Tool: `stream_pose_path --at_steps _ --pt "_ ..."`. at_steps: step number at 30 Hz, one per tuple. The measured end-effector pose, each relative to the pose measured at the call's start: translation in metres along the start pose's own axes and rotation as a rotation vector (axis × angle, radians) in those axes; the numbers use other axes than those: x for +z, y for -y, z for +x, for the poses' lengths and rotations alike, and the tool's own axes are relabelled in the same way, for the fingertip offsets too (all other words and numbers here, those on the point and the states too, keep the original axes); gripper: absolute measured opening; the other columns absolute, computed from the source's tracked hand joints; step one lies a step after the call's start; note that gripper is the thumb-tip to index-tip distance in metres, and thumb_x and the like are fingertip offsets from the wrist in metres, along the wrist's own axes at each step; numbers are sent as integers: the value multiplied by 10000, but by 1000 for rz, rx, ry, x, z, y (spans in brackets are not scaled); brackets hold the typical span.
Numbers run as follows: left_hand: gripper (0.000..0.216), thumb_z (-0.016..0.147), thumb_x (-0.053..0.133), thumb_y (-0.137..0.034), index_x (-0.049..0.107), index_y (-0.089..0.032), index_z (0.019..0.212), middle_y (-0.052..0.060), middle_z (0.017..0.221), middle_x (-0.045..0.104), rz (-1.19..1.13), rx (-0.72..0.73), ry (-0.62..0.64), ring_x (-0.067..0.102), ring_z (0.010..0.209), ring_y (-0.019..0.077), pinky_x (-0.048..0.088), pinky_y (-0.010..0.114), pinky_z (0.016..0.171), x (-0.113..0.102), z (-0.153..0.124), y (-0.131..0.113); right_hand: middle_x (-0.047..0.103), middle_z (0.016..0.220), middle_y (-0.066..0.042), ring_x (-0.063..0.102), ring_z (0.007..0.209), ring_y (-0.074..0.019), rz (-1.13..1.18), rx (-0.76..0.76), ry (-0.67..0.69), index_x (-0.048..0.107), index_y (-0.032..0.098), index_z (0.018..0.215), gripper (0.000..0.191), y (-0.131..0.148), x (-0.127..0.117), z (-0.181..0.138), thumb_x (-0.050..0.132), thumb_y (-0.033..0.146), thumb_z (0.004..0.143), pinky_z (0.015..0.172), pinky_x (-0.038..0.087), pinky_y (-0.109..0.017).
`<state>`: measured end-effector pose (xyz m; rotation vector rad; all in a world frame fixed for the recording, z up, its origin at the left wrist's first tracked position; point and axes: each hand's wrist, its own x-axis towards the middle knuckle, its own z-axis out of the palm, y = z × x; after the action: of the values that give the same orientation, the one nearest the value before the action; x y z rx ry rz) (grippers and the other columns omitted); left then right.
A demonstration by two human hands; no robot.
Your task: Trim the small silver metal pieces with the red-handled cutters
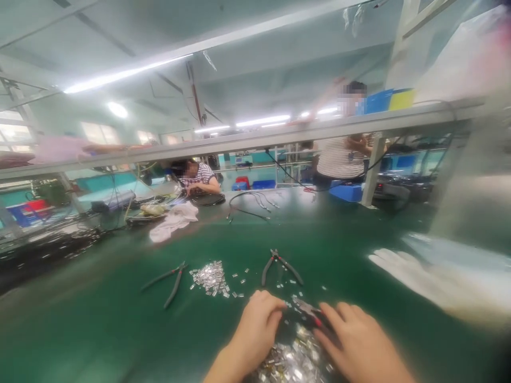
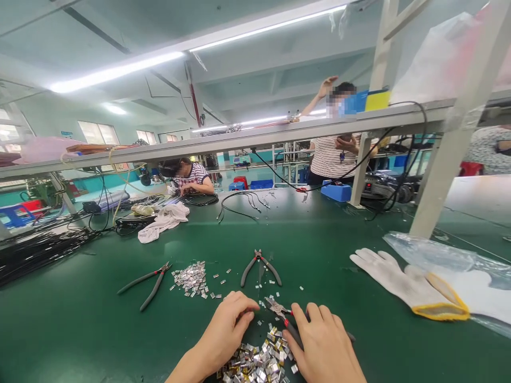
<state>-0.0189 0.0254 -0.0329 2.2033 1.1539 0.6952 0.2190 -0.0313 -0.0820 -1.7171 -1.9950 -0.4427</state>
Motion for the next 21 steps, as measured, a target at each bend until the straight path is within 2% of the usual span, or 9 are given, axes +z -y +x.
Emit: stream_pose_path --at_steps 2,4,10,14,17,19,21 --pt "209 964 599 -167 798 -230 973 78 1059 780 -23 -24 25 673 1044 261 399 498 1198 0 -1 -4 772 947 -157 748 856 -355 -35 -1 11 813 135 1210 310 7 -5 1 658 251 968 744 638 -518" --pt "166 917 656 -144 796 -230 895 60 1019 776 -48 -21 64 674 1033 250 366 487 1216 2 0 -8 760 954 -167 739 875 -358 -64 13 16 800 100 1219 302 12 -8 1 649 211 982 769 627 -530" --pt "191 839 673 -93 814 -217 869 95 1056 768 -27 -24 136 646 1096 290 443 454 1084 18 3 -9 764 966 -147 736 885 -348 -84 41 33 797 123 1210 286 16 -2 1 718 207 948 785 603 -505" --pt "161 813 665 -115 773 -233 822 91 1025 761 -76 -25 125 654 1075 305 369 539 1179 25 5 -9 761 992 -148 729 912 -346 -72 44 41 780 130 1241 304 17 1 0 668 267 994 812 583 -497" --pt "150 785 650 -105 719 -236 764 82 967 752 -123 -10 115 658 1019 296 329 557 1205 26 5 -11 764 999 -150 728 927 -361 -41 63 57 778 138 1247 311 17 2 1 634 264 1002 826 580 -514" --pt "138 786 646 -113 697 -236 750 69 928 735 -154 -21 99 647 973 283 356 537 1170 25 4 -12 771 1015 -159 733 948 -376 3 91 70 777 137 1255 325 17 1 1 613 270 1007 841 586 -535" --pt "85 805 659 -161 681 -232 763 47 875 705 -254 -79 68 622 901 259 438 473 1042 22 3 -11 782 1047 -167 747 972 -378 74 129 89 768 139 1277 357 14 -1 3 564 298 1031 856 600 -545"
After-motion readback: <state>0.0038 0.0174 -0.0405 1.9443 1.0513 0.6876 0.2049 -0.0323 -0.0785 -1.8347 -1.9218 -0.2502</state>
